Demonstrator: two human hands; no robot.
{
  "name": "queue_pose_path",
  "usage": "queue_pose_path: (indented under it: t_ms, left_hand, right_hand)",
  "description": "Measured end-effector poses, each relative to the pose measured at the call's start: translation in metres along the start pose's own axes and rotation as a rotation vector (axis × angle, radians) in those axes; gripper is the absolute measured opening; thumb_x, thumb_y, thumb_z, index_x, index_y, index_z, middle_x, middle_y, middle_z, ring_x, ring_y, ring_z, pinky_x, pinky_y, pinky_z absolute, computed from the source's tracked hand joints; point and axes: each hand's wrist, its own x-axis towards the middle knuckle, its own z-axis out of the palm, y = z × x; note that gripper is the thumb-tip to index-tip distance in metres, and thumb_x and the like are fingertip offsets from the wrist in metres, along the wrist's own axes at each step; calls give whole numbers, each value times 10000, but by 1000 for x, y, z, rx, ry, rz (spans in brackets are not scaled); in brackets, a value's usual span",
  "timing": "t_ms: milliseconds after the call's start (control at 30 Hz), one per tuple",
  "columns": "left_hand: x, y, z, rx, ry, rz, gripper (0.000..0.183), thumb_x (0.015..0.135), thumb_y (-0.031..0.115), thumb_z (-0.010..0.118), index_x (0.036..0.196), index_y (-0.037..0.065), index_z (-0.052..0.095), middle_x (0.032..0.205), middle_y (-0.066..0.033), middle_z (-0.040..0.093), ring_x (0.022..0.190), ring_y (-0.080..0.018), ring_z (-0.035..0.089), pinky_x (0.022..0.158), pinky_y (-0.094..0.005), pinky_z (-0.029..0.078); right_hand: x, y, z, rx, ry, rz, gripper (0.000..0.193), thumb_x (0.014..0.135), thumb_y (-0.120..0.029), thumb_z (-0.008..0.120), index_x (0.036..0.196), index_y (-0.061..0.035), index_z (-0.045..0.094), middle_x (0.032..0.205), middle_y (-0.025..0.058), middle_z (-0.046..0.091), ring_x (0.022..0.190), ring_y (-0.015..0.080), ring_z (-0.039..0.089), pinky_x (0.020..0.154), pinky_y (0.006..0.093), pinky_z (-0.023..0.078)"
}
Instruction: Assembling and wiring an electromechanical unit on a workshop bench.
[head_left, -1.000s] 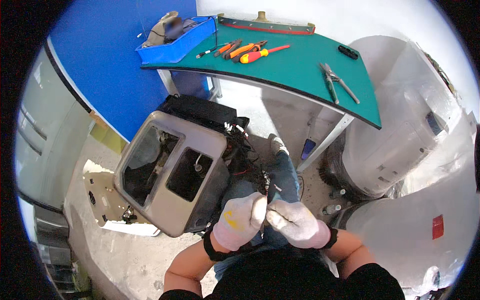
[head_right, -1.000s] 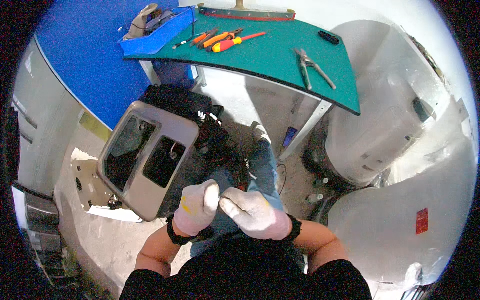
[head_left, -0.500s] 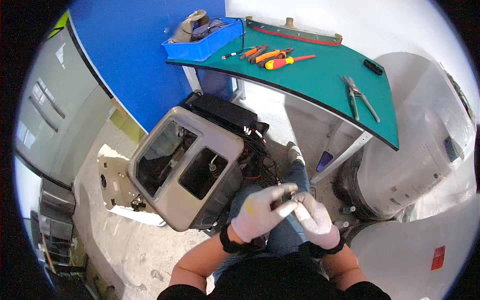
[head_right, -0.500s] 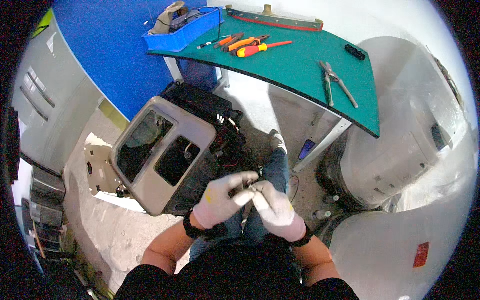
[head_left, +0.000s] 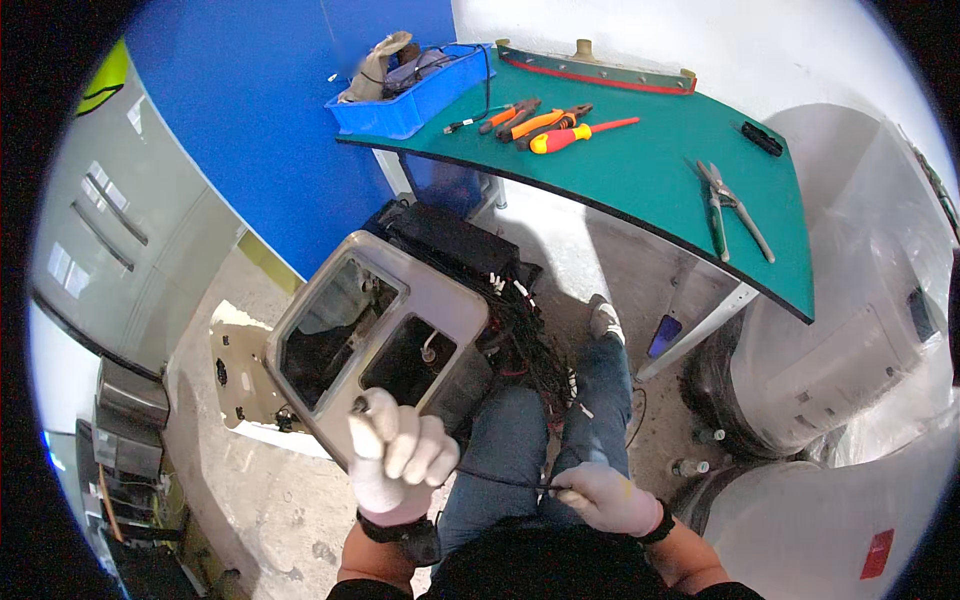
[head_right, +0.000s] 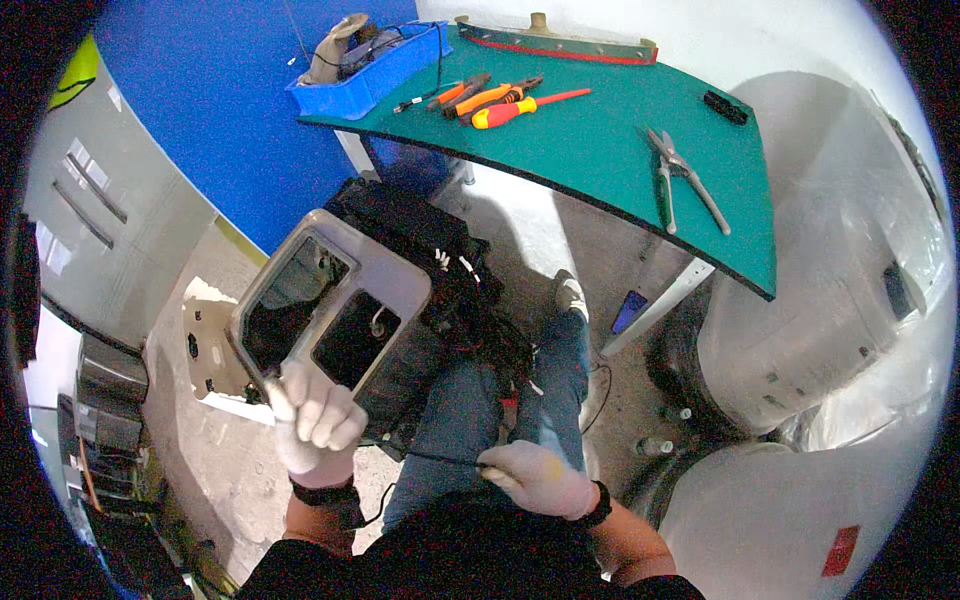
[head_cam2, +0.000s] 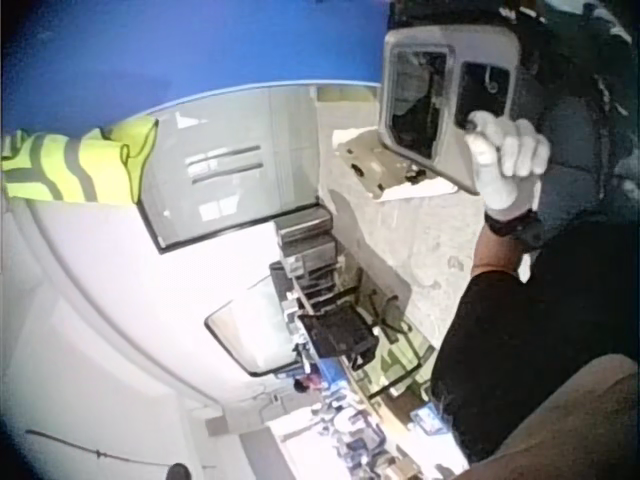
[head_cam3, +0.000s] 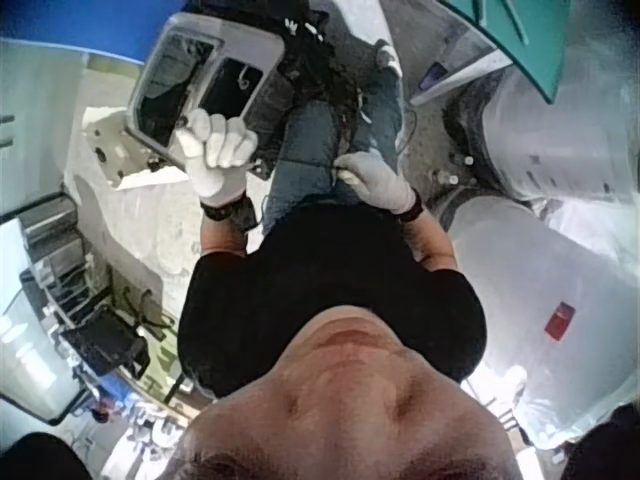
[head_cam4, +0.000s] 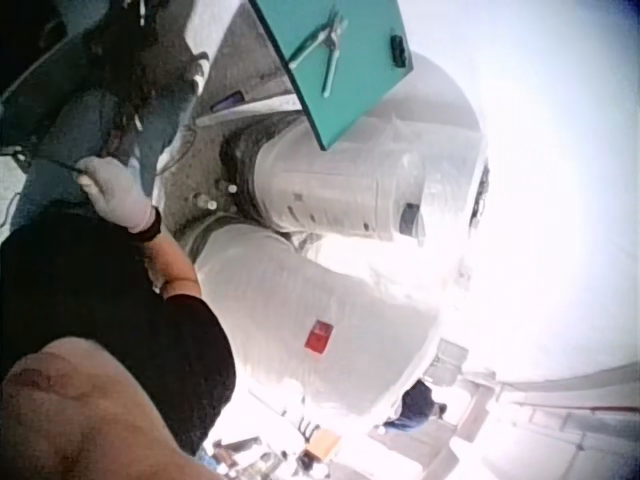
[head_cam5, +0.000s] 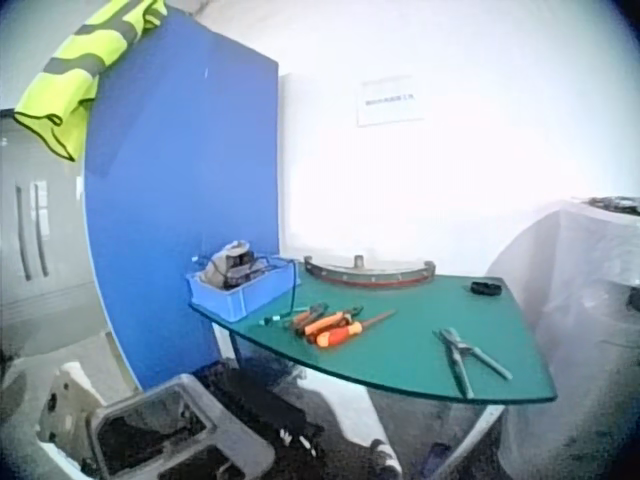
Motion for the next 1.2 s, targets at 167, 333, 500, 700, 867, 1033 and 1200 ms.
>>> queue_pose_path:
  t_ms: [167,333,500,700,867,1033,1200]
  left_hand:
    - [-19,30,-7,30,-5,228,442,972,464,377,684,128,382,417,49,362,329,-94,360,358,-271,402]
    - [-38,-3,-50,400,-19,-35,290,933,279,509,794,40,600,745,-126,644,633,-215,631,650,-363,544]
    - [-14,-63,-57,1182,-366,-712,268,950,203,493,1158,41,537,929,-85,673,915,-206,656,823,-307,494]
    - [-28,-149,-116,1224,-448,-577,416,915,217,535,1282,40,457,1190,-163,588,1092,-298,577,938,-364,450]
    - [-17,-120,-109,1641,-590,-440,689,826,252,629,1406,75,302,1379,-236,387,1232,-411,417,1049,-421,340]
    - [-20,-55,-100,1443,-359,-293,488,859,242,609,1291,57,476,1259,-172,539,1151,-321,529,983,-403,419]
    - [-48,8,-92,1491,86,-54,240,853,95,597,1089,49,614,1011,-129,656,941,-296,626,826,-361,493]
  right_hand:
    - [16,-2,-5,30,-80,-89,248,906,-219,539,1037,-15,592,939,169,619,902,354,583,798,419,458]
    - [31,52,3,-131,-33,-35,204,883,-153,558,1044,-36,601,916,130,631,889,321,593,786,392,466]
    - [39,75,-19,-495,115,-3,375,822,-79,556,1195,-38,556,1123,204,575,1083,353,527,967,391,409]
    - [60,51,-50,-400,282,239,367,844,-118,557,1200,-31,552,1131,206,578,1091,367,523,951,407,412]
    - [69,48,-60,-492,277,282,368,846,-133,568,1198,-28,556,1104,192,596,1077,360,534,931,406,421]
    - [88,51,-71,-534,229,173,360,852,-159,570,1191,-41,549,1081,194,595,1029,379,537,907,435,426]
    - [136,22,-80,-588,159,88,363,846,-158,575,1182,-23,546,1063,198,599,1008,383,540,886,437,435]
